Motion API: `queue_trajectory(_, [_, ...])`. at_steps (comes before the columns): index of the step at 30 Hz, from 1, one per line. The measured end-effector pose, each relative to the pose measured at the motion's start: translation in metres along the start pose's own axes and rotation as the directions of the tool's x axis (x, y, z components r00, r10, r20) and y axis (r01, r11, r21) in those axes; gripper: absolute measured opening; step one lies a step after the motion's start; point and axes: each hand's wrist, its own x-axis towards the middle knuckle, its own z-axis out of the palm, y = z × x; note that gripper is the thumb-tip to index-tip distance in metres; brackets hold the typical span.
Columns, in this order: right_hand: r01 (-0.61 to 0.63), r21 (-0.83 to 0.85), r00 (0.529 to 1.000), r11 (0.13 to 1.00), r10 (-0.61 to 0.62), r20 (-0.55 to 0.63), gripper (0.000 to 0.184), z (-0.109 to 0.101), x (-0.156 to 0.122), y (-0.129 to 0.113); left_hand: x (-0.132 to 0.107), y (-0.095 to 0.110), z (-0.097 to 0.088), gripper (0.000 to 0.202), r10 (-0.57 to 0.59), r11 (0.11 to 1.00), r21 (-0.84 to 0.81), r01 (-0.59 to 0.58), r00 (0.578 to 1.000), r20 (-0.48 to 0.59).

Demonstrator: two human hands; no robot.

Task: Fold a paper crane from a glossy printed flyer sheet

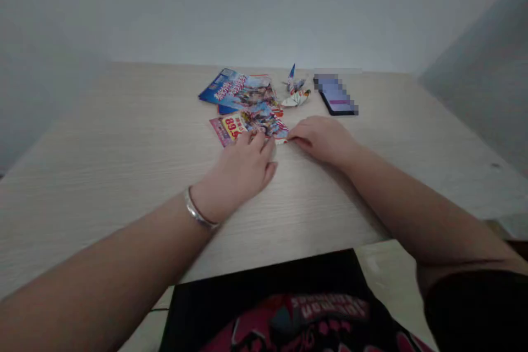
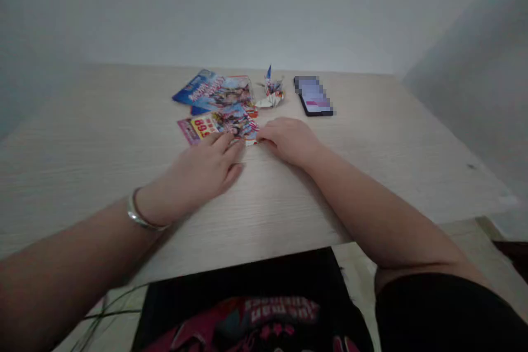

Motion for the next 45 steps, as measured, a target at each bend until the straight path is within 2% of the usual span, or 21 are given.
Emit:
queue_trajectory(6, [0.02,-0.003,1.0,1.0,-0.02,-0.018,0.027,0.0,-0.004,0.006,0.003,0.0,-0.005,0.056,0.011,1.0,-0.014,-0.011,0.999,0.042])
queue_trajectory(10, [0.04,0.001,0.999,0.999,-0.04,0.004,0.028,-0.004,-0.005,0.009,0.003,0.001,-0.007,0.058,-0.028,0.999,-0.025,0.029,0.999,0.045])
queue_trajectory(16, [0.019,0.027,0.999,0.999,-0.02,0.046,0.029,-0.007,-0.006,0.01,0.006,0.001,-0.009,0.055,-0.022,1.0,-0.01,0.023,0.999,0.047])
queue_trajectory(21, [-0.103,0.211,0.994,0.972,0.107,-0.008,0.026,-0.004,-0.006,0.015,0.005,0.002,-0.009,0.056,-0.039,0.999,-0.012,0.04,0.998,0.055])
queue_trajectory(24, [-0.237,0.354,0.971,0.905,0.233,0.055,0.018,0.0,-0.003,0.014,0.004,0.002,-0.007,0.056,-0.035,0.999,0.0,0.035,0.998,0.045])
queue_trajectory(27, [-0.391,0.427,0.92,0.815,0.364,0.148,0.021,0.004,0.004,0.008,0.004,0.001,-0.006,0.057,-0.027,1.0,0.006,0.027,0.999,0.04])
queue_trajectory(31, [-0.453,0.333,0.89,0.827,0.398,0.22,0.024,0.001,0.013,0.002,0.005,0.001,-0.006,0.06,-0.034,0.999,-0.009,0.034,0.997,0.068])
queue_trajectory(38, [-0.354,0.181,0.894,0.918,0.274,0.355,0.03,-0.012,0.018,0.006,0.004,0.0,-0.004,0.057,-0.005,1.0,-0.015,0.006,0.998,0.069])
queue_trajectory(45, [-0.398,0.145,0.854,0.906,0.308,0.419,0.027,-0.018,0.018,0.008,0.004,-0.004,-0.003,0.056,0.037,0.998,-0.047,-0.033,0.997,0.067])
